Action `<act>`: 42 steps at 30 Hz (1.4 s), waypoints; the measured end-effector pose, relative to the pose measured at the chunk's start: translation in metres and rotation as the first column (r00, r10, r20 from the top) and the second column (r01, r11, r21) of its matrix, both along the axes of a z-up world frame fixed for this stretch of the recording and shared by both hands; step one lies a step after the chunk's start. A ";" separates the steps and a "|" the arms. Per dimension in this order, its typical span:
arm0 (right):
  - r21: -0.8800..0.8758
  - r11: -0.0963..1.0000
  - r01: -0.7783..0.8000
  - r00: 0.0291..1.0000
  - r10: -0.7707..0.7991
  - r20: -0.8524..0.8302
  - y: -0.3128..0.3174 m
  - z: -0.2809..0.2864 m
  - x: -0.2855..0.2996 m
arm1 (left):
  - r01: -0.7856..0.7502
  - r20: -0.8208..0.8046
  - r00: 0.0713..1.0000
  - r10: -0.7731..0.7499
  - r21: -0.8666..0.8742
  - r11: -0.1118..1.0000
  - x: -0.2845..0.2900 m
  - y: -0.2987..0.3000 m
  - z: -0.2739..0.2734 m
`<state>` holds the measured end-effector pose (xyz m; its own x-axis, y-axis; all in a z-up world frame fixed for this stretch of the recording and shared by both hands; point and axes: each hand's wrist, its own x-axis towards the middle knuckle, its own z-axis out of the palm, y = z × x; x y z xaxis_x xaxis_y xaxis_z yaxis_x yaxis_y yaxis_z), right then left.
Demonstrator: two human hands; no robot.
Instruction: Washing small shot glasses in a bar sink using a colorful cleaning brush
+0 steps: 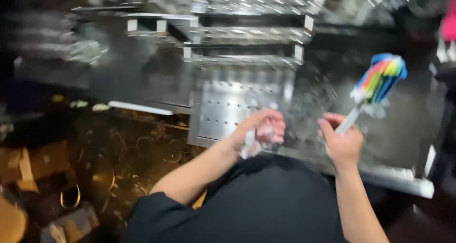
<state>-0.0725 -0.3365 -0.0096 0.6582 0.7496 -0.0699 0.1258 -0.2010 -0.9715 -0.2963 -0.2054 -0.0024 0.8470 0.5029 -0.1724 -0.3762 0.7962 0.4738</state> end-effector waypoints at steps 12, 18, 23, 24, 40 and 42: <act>-0.180 0.980 -0.090 0.996 0.085 -0.035 0.004 0.001 -0.018 | -0.186 -0.059 0.970 0.236 -0.804 0.564 0.005 0.027 -0.058; -0.227 0.973 -0.033 0.999 0.037 0.014 -0.016 0.016 -0.009 | -0.405 -0.415 0.900 0.129 -0.693 0.597 0.034 0.034 -0.047; -0.422 0.906 0.026 1.000 -0.020 0.018 -0.043 0.049 -0.001 | 0.135 -0.504 0.857 -0.108 0.017 0.991 0.078 0.010 0.026; -0.424 0.905 0.029 1.000 -0.024 0.016 -0.055 0.053 0.000 | 0.139 -0.505 0.856 -0.113 0.014 0.990 0.095 0.005 0.011; -0.611 0.774 0.168 0.944 0.051 0.325 -0.109 0.018 -0.017 | -0.121 -0.273 0.955 0.114 -0.008 0.993 0.230 0.004 0.029; -0.626 0.763 0.159 0.918 0.120 0.378 -0.099 0.012 -0.008 | -0.068 -0.367 0.927 0.074 0.029 0.997 0.217 0.001 0.038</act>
<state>-0.0809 -0.4354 0.0025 0.7485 0.6066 -0.2680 0.4370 -0.7551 -0.4887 -0.0798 -0.2048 0.0356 0.6877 0.5647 -0.4562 -0.2287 0.7650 0.6020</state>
